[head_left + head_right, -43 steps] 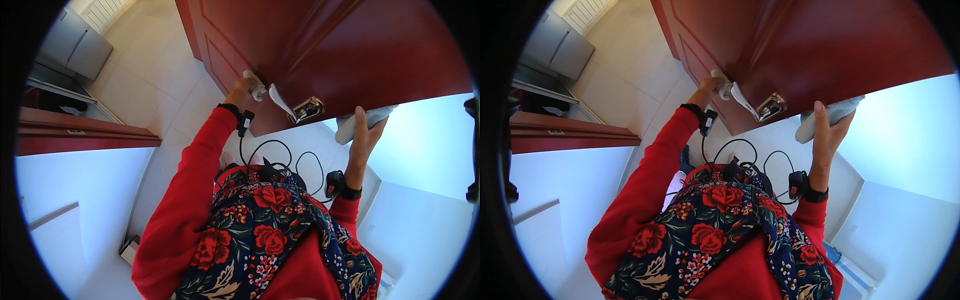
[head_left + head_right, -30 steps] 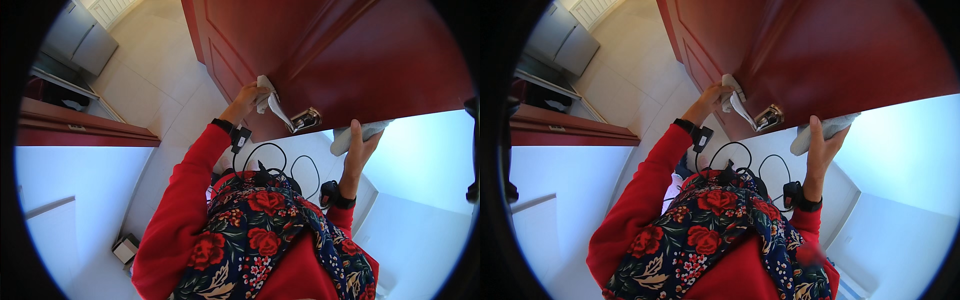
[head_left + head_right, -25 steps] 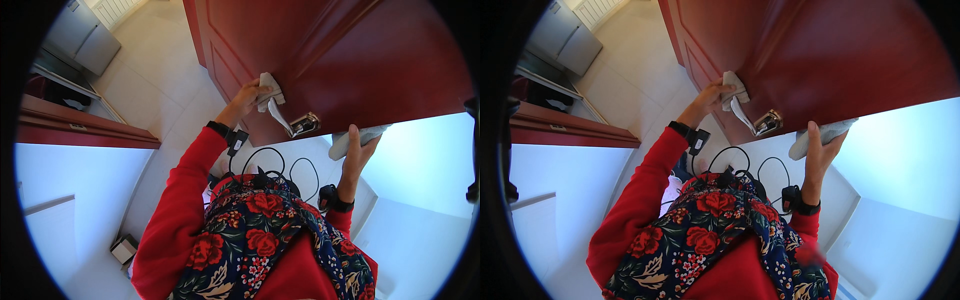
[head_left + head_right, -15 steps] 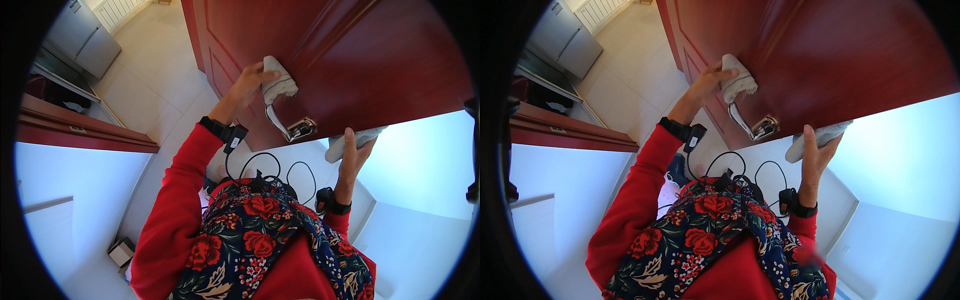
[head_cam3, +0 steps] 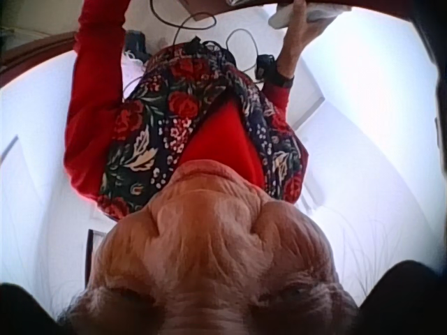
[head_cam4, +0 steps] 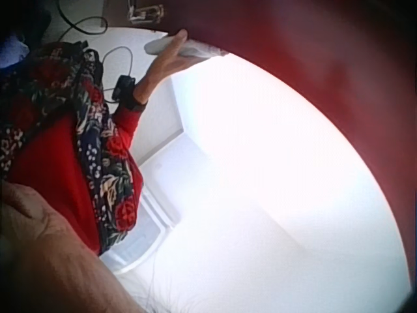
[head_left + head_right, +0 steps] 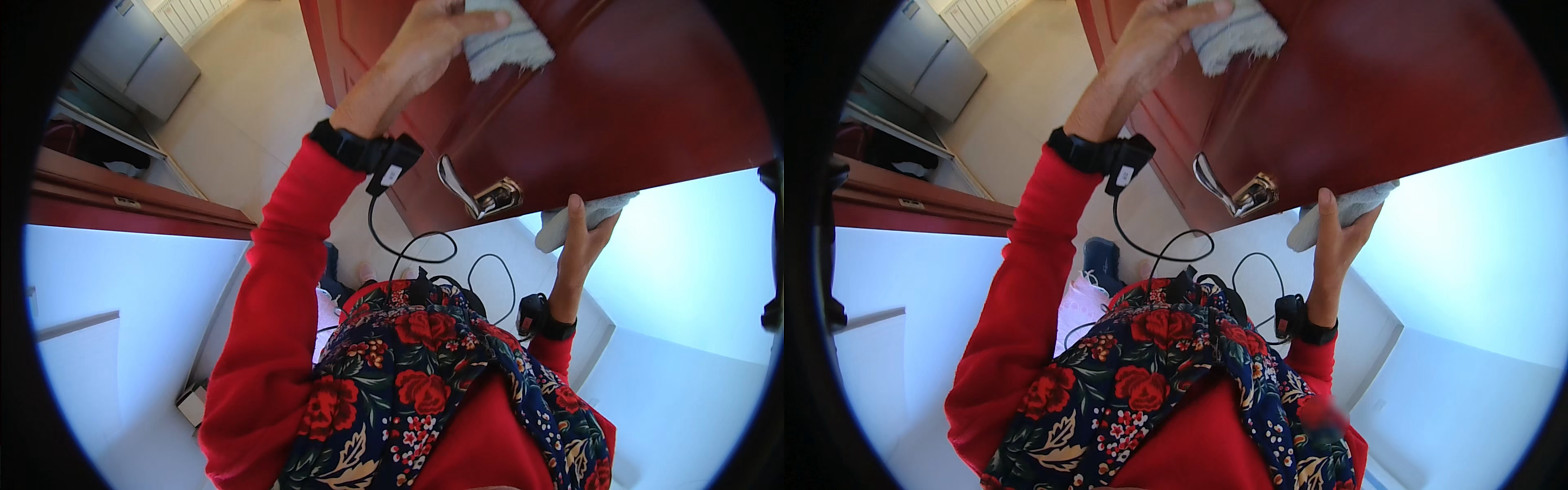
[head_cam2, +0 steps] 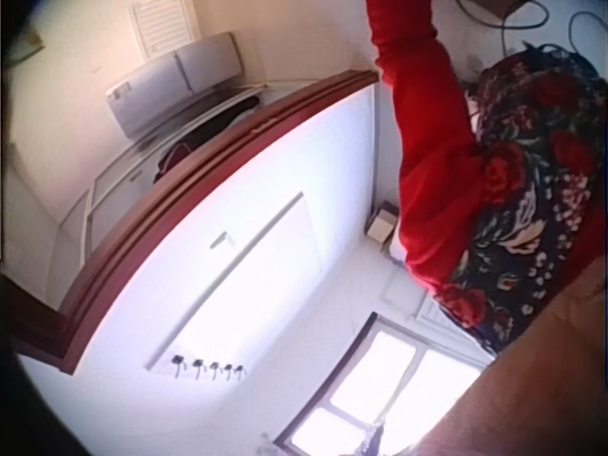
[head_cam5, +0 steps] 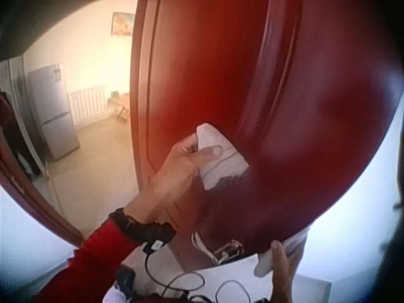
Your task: The person wipes a red wooden door with a white cloth, cleaning the handle and surrounding areas. They open the door to wipe the edge and continue cleaning the surface methodically.
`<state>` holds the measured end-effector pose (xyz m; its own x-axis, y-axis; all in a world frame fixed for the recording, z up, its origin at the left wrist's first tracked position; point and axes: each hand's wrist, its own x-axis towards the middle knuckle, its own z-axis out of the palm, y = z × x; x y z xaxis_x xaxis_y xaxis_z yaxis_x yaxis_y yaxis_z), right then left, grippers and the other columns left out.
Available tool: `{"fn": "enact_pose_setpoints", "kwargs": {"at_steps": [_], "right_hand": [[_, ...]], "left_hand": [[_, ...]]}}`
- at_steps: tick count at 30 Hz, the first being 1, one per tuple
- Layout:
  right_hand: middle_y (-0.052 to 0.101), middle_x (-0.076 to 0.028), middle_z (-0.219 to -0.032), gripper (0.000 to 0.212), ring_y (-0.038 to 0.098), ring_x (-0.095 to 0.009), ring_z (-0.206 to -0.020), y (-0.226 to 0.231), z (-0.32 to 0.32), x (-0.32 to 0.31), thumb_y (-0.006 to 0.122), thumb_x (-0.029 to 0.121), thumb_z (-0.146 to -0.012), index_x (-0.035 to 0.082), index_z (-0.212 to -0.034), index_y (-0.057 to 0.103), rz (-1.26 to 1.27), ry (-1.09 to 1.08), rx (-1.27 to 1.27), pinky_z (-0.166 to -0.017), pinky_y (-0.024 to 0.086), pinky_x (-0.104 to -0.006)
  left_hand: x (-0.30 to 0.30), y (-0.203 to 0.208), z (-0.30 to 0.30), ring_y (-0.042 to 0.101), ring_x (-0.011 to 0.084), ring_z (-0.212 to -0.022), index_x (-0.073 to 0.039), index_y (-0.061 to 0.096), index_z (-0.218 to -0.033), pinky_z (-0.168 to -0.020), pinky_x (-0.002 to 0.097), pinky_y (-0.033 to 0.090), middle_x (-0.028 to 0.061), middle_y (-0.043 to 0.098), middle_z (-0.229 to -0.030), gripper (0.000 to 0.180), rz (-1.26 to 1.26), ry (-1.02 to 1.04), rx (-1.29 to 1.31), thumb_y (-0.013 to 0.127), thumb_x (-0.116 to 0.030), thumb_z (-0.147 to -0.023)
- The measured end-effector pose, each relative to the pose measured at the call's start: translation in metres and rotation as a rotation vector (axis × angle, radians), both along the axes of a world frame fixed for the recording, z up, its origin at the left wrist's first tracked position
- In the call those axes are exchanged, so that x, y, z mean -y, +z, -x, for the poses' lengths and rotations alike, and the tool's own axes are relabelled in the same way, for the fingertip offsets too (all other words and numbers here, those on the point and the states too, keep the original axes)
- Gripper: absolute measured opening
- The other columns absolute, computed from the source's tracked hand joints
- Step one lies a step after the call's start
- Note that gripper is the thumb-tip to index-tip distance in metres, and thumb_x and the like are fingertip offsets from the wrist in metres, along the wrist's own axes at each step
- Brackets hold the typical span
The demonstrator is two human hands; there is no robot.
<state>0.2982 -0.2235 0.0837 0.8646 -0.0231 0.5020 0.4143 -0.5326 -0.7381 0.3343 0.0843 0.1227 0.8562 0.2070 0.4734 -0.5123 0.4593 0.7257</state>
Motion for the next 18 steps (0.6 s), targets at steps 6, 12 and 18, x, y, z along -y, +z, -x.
{"fn": "enact_pose_setpoints", "kwargs": {"at_steps": [6, 12, 18], "right_hand": [[0.050, -0.019, -0.131, 0.095, 0.050, -0.038, -0.122, 0.002, 0.002, 0.004, 0.074, 0.056, -0.075, 0.005, -0.143, 0.032, 0.071, -0.021, 0.003, -0.098, 0.044, -0.0514], [0.048, -0.020, -0.134, 0.092, 0.048, -0.037, -0.125, 0.000, 0.000, 0.007, 0.075, 0.049, -0.077, 0.003, -0.143, 0.031, 0.090, -0.030, 0.040, -0.102, 0.042, -0.0489], [0.050, -0.017, -0.130, 0.093, 0.050, -0.034, -0.121, -0.005, -0.008, 0.013, 0.077, 0.049, -0.076, 0.005, -0.143, 0.030, 0.024, 0.044, 0.053, -0.099, 0.044, -0.0461]], "left_hand": [[-0.027, 0.040, 0.014, 0.065, 0.0184, -0.098, -0.003, 0.057, -0.120, -0.088, 0.0329, 0.053, 0.0073, 0.066, -0.106, 0.029, 0.010, 0.129, 0.245, 0.063, -0.002, -0.091], [-0.068, -0.019, 0.055, 0.067, 0.0217, -0.094, -0.002, 0.058, -0.115, -0.082, 0.0340, 0.056, 0.0096, 0.067, -0.103, 0.026, 0.114, 0.066, 0.017, 0.064, -0.001, -0.090], [-0.097, -0.086, 0.096, 0.067, 0.0237, -0.088, -0.003, 0.059, -0.112, -0.079, 0.0335, 0.056, 0.0100, 0.068, -0.098, 0.021, 0.144, 0.272, -0.180, 0.060, -0.005, -0.091]]}}
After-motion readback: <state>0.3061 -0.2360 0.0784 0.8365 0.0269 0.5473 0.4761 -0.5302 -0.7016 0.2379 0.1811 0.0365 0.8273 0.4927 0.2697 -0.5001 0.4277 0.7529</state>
